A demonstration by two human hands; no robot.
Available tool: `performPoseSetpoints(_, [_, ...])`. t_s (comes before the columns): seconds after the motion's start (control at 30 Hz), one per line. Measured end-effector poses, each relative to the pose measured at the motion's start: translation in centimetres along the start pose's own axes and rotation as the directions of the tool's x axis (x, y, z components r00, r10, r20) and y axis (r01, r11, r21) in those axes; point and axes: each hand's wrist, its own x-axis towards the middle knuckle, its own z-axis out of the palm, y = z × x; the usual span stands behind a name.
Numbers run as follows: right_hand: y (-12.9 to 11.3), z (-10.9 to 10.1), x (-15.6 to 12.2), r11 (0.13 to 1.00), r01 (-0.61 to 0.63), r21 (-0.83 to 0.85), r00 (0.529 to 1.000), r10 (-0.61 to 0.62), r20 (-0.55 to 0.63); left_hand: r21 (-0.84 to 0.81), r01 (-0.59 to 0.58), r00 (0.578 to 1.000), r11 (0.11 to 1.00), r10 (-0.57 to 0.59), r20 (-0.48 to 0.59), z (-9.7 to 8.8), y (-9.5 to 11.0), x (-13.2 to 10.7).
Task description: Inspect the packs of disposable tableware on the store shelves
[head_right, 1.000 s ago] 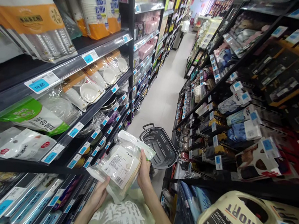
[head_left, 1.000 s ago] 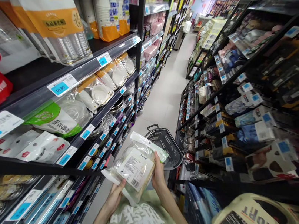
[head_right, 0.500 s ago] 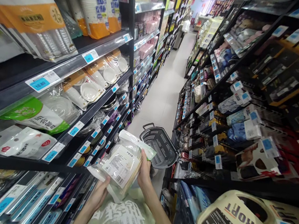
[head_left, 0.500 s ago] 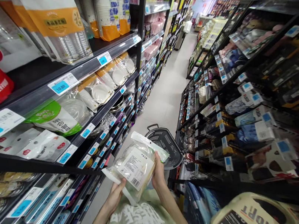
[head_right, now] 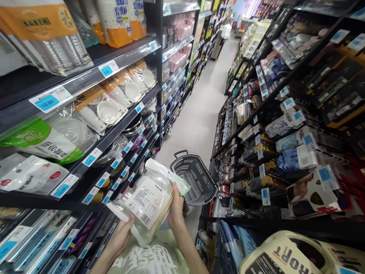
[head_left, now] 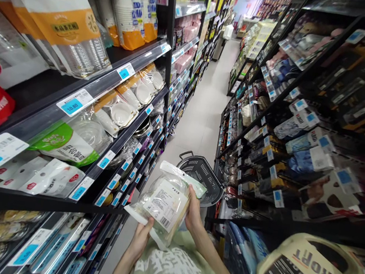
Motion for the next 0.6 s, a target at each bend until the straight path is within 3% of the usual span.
performPoseSetpoints(0.23, [0.1, 0.0, -0.2, 1.000, -0.017, -0.014, 1.000, 0.017, -0.009, 0.038, 0.013, 1.000, 0.999, -0.013, 0.024, -1.0, -0.5, 0.4])
performPoseSetpoints(0.6, [0.1, 0.1, 0.0, 1.000, -0.014, 0.014, 0.999, 0.015, -0.050, 0.027, 0.004, 1.000, 1.000, -0.003, -0.008, 0.2, 0.2, -0.1])
